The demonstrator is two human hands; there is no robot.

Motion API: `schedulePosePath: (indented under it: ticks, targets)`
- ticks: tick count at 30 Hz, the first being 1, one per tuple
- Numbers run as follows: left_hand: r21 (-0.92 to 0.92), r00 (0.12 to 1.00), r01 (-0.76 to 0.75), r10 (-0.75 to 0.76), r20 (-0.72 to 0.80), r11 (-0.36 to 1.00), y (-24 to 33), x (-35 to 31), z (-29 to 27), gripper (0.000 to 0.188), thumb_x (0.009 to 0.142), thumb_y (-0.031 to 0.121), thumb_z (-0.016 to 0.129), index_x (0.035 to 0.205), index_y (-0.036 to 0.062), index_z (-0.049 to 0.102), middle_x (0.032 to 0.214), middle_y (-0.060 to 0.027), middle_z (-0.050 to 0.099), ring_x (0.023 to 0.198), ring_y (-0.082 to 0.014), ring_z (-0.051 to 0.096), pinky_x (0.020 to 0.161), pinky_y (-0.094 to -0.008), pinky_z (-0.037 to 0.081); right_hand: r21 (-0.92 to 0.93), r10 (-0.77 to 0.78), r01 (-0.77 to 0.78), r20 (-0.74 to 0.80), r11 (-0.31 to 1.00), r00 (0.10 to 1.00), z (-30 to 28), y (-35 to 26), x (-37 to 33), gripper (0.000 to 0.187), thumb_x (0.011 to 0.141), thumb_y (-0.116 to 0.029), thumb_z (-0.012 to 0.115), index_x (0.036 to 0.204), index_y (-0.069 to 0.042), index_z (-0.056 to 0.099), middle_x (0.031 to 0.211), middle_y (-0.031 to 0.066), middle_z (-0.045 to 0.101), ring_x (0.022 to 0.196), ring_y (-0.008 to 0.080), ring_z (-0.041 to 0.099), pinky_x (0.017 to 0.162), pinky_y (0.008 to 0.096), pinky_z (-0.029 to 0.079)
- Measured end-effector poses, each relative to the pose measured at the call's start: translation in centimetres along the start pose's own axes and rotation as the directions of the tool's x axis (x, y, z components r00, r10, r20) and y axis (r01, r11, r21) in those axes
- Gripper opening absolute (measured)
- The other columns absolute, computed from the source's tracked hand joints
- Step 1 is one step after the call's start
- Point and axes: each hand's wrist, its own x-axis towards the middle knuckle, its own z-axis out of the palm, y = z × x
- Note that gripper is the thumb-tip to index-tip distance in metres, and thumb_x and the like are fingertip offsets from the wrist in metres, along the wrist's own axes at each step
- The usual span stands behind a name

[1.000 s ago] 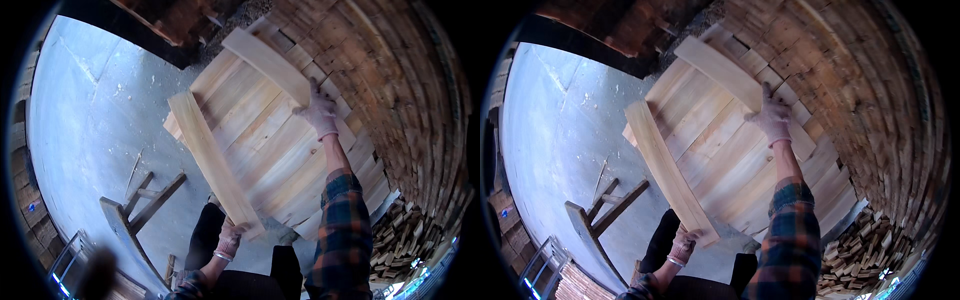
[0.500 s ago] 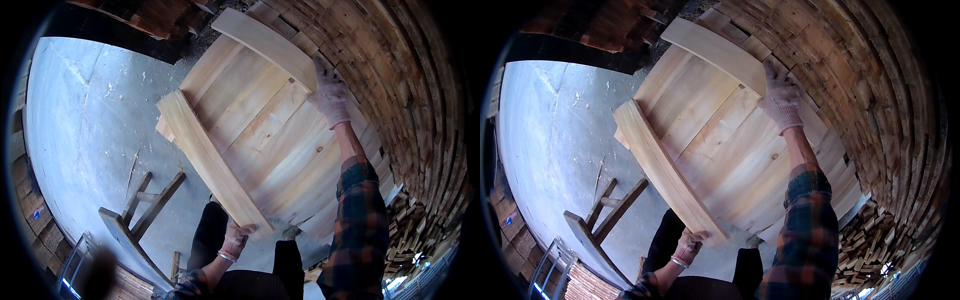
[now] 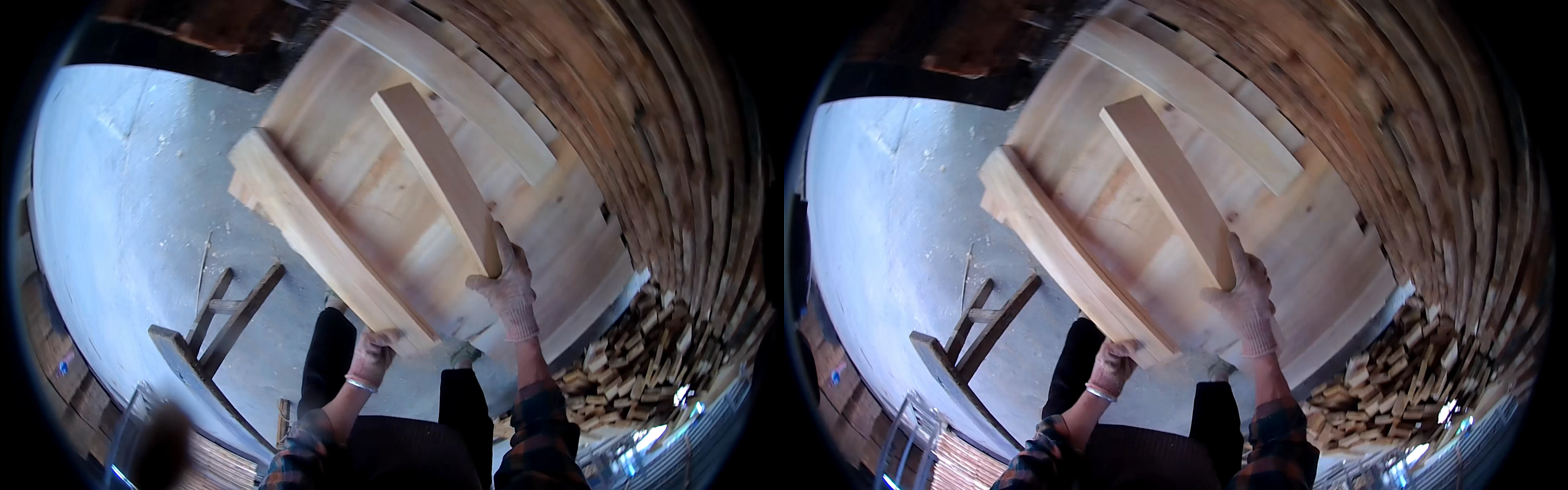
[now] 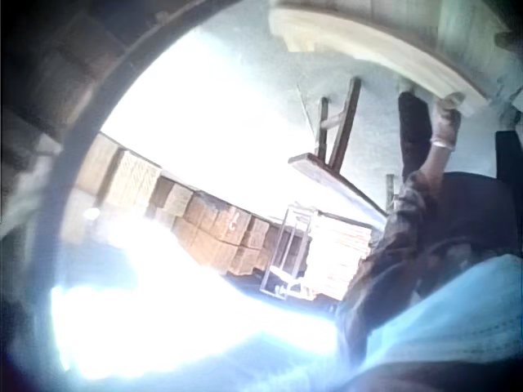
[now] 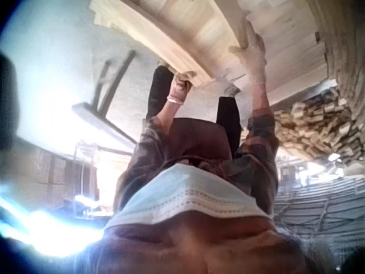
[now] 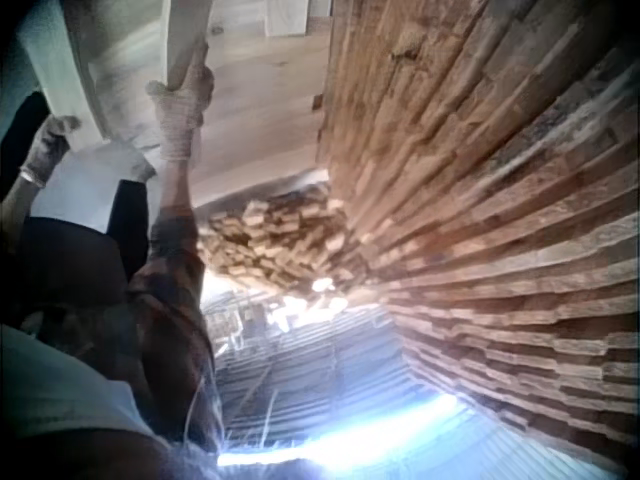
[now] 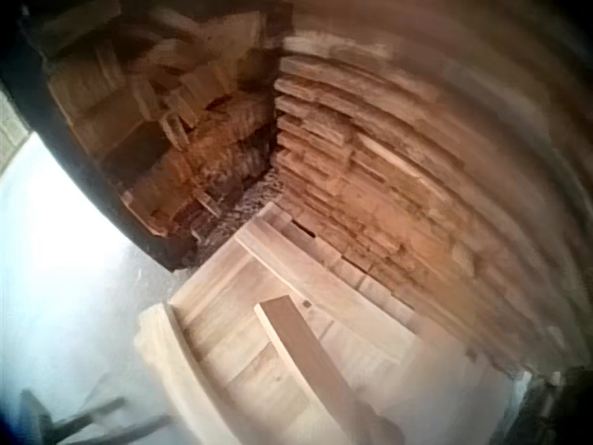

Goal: The person repeatedly picks up wooden planks from a nearby pile and places them onto a growing stack on a workbench. The person wears gloves and handles the planks one by one, aligning them as they build the stack.

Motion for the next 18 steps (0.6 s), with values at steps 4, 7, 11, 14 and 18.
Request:
schedulePosePath:
  ticks: [4,7,11,14,18]
  targets:
    - [-0.097,1.000,0.015,-0.015,0.005,0.995,-1.4,2.3,-2.1,0.027,0.094,0.007,0.048,0.121,-0.0009,0.048,0.108,-0.0084,0.059,0.098,-0.0211,0.061,0.092,-0.0345,0.051,-0.128,0.012,-0.024,-0.093,0.992,0.996,-2.8,7.2,-6.4,0.099,0.057,-0.020,0.079,0.146,-0.021,0.035,0.122,0.0178,0.052,0.108,0.0387,0.052,0.093,0.0499,0.042]
    - [-0.017,0.996,-0.081,0.080,-0.040,0.997,-1.8,3.8,-2.7,0.028,0.090,0.006,0.052,0.117,-0.0005,0.050,0.105,-0.0095,0.060,0.096,-0.0218,0.062,0.091,-0.0365,0.052,-0.247,-0.025,-0.025,-0.197,0.969,0.980,-6.5,13.2,-9.5,0.101,0.055,-0.019,0.080,0.146,-0.023,0.035,0.121,0.0165,0.051,0.107,0.0391,0.051,0.094,0.0504,0.040]
    - [-0.009,0.990,-0.106,0.105,-0.099,0.994,-0.7,3.7,0.8,0.051,0.067,0.001,0.062,0.117,-0.0018,0.051,0.103,-0.0114,0.061,0.099,-0.0286,0.062,0.090,-0.0453,0.054,-0.522,-0.092,-0.084,-0.302,0.849,0.949,-10.2,22.7,-8.3,0.101,0.056,-0.018,0.080,0.146,-0.025,0.034,0.119,0.0169,0.052,0.105,0.0376,0.052,0.092,0.0495,0.042]
    - [0.009,0.991,-0.128,0.128,-0.045,0.992,-0.6,5.0,-1.8,0.064,0.061,0.006,0.064,0.122,-0.0045,0.046,0.108,-0.0136,0.060,0.103,-0.0336,0.060,0.095,-0.0500,0.050,-0.574,-0.184,-0.017,-0.290,0.818,0.939,-11.0,28.2,-3.1,0.105,0.057,-0.015,0.082,0.147,-0.029,0.031,0.114,0.0176,0.053,0.100,0.0377,0.053,0.089,0.0469,0.046]
    - [0.151,0.987,-0.162,0.159,0.034,0.975,-0.7,5.9,-2.3,0.064,0.065,0.015,0.067,0.123,-0.0046,0.049,0.115,-0.0148,0.060,0.111,-0.0348,0.057,0.100,-0.0499,0.047,-0.632,-0.201,-0.032,-0.293,0.775,0.935,-11.0,32.0,0.1,0.093,0.062,-0.006,0.071,0.145,-0.030,0.036,0.109,0.0108,0.055,0.094,0.0298,0.053,0.090,0.0410,0.043]
